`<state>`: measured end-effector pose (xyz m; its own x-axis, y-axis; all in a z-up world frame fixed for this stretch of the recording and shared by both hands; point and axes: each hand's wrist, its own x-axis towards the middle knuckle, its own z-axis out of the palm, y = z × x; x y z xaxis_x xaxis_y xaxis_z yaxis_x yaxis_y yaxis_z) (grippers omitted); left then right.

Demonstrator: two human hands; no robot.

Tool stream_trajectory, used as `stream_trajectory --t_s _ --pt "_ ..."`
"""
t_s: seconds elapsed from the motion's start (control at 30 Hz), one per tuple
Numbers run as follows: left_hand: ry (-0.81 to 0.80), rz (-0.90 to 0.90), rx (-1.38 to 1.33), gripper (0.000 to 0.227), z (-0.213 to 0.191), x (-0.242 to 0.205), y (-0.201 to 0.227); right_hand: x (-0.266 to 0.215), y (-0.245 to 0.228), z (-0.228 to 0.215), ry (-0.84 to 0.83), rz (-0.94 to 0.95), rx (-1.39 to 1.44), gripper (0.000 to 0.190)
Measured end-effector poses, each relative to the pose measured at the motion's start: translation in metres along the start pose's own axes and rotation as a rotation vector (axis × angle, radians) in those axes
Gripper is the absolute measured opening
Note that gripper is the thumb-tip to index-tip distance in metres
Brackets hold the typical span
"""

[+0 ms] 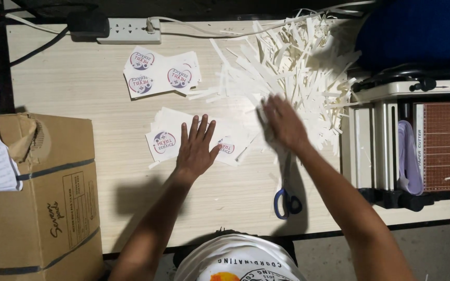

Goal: The person uses a paper cutter to trim a sheet of paper, then gathers and stacks printed stickers from a nearby surface. They proceed to use scissors to cut out individual stickers from the sheets.

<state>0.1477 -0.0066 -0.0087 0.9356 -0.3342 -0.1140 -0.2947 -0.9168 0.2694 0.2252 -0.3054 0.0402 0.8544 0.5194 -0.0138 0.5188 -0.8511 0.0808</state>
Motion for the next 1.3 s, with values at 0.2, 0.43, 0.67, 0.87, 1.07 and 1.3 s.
stream_trajectory --t_s 0.2,0.43,0.67,0.87,1.07,1.3 --pt "0.068 0.02 0.0 0.078 0.007 -0.001 -0.002 -0.069 -0.026 0.008 -0.219 -0.308 0.29 0.045" --pt "0.018 -0.004 -0.048 0.078 -0.001 0.0 0.001 -0.07 -0.03 -0.006 -0.093 0.076 0.255 0.041" --pt "0.167 0.015 -0.05 0.063 -0.021 -0.04 0.015 -0.074 -0.124 -0.031 -0.122 0.426 0.79 0.044" --pt "0.226 -0.115 -0.405 0.042 -0.039 -0.132 0.037 -0.103 -0.184 -0.029 0.039 -0.023 0.686 0.04" --pt "0.422 -0.389 -0.735 0.032 0.011 -0.222 0.059 -0.119 -0.2 -0.027 0.009 -0.232 0.644 0.045" --pt "0.57 -0.666 -1.088 0.031 0.025 -0.282 0.082 -0.115 -0.205 -0.027 0.029 -0.455 0.459 0.045"
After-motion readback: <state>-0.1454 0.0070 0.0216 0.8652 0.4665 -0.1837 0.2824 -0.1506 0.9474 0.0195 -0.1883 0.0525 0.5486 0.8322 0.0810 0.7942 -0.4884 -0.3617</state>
